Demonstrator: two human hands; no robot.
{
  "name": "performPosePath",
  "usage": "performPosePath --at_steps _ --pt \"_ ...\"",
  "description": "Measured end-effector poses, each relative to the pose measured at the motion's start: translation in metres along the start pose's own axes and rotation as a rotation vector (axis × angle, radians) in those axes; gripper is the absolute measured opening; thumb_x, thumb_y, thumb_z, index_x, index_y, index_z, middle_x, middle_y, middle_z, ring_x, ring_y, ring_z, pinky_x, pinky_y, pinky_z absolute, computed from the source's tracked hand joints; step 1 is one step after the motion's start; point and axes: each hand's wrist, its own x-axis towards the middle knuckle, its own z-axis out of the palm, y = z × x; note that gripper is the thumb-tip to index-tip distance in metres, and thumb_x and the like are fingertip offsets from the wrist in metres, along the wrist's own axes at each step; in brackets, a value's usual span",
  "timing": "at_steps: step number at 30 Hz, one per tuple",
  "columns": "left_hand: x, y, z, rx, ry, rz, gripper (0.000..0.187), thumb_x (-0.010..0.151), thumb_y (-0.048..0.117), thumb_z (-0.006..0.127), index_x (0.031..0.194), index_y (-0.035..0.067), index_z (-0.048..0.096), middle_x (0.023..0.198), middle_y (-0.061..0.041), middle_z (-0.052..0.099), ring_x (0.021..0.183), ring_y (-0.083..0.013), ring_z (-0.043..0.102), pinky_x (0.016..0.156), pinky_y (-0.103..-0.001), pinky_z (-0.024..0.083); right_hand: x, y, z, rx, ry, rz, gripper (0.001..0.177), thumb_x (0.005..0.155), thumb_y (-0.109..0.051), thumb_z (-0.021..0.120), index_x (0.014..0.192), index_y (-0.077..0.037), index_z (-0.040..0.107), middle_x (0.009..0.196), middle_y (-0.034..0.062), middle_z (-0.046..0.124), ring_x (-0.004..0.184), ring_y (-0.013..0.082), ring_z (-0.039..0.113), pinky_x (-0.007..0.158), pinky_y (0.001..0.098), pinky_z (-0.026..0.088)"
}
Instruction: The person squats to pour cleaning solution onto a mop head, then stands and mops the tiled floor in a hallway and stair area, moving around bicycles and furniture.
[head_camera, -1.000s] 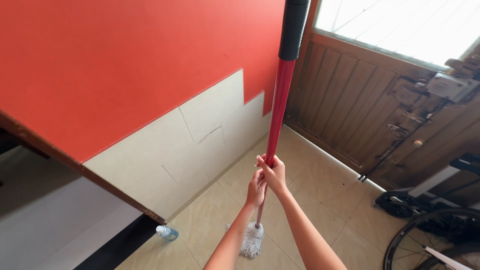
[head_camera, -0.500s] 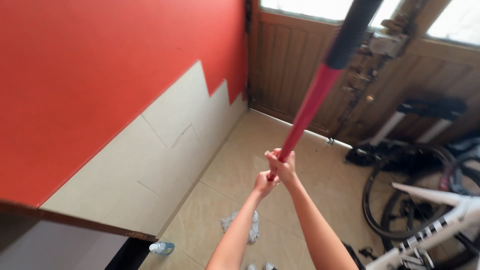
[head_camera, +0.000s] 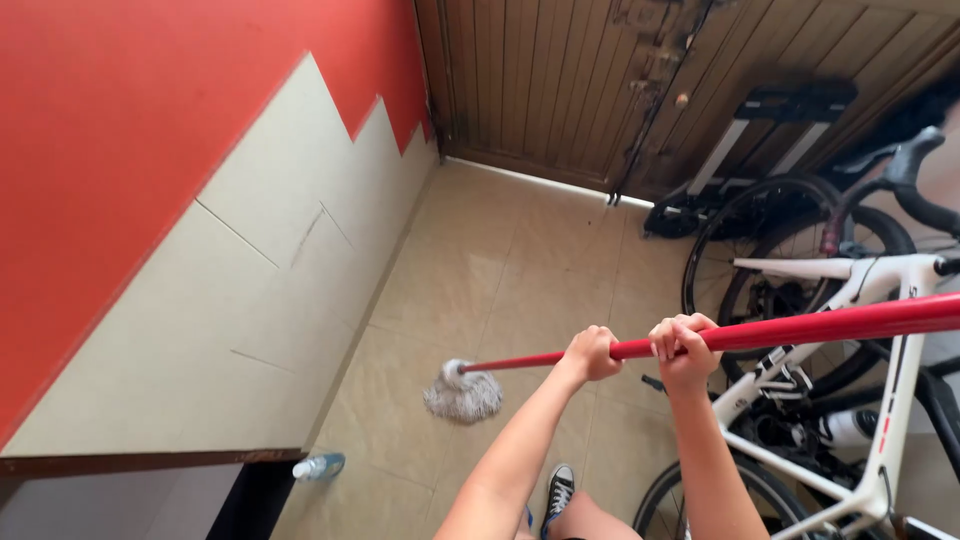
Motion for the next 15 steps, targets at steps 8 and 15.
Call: performPosePath --at_steps 8,15 --pt "-0.035 -0.003 0.053 0.029 -0.055 0.017 0.016 0.067 0.024 0.057 0.073 0.023 0.072 0.073 -0.01 0.07 0.08 -0.0371 0.073 0.076 -0.046 0.06 -0.031 -0.061 -0.046 0.031 -0.235 -0.062 0.031 0.077 -0.006 0.055 0.049 -0.011 0.041 0.034 0.0078 0.037 0.025 0.0193 0.042 0.035 0.0308 0.039" --pt "-0.065 0.0 0.14 0.017 -0.086 0.039 0.02 0.067 0.023 0.059 0.083 0.023 0.069 0.081 -0.008 0.07 0.092 -0.0353 0.073 0.084 -0.047 0.06 -0.111 -0.042 -0.146 0.035 0.084 -0.166 0.03 0.077 -0.011 0.053 0.054 -0.016 0.036 0.035 0.0029 0.025 0.027 0.0164 0.029 0.037 0.0326 0.03"
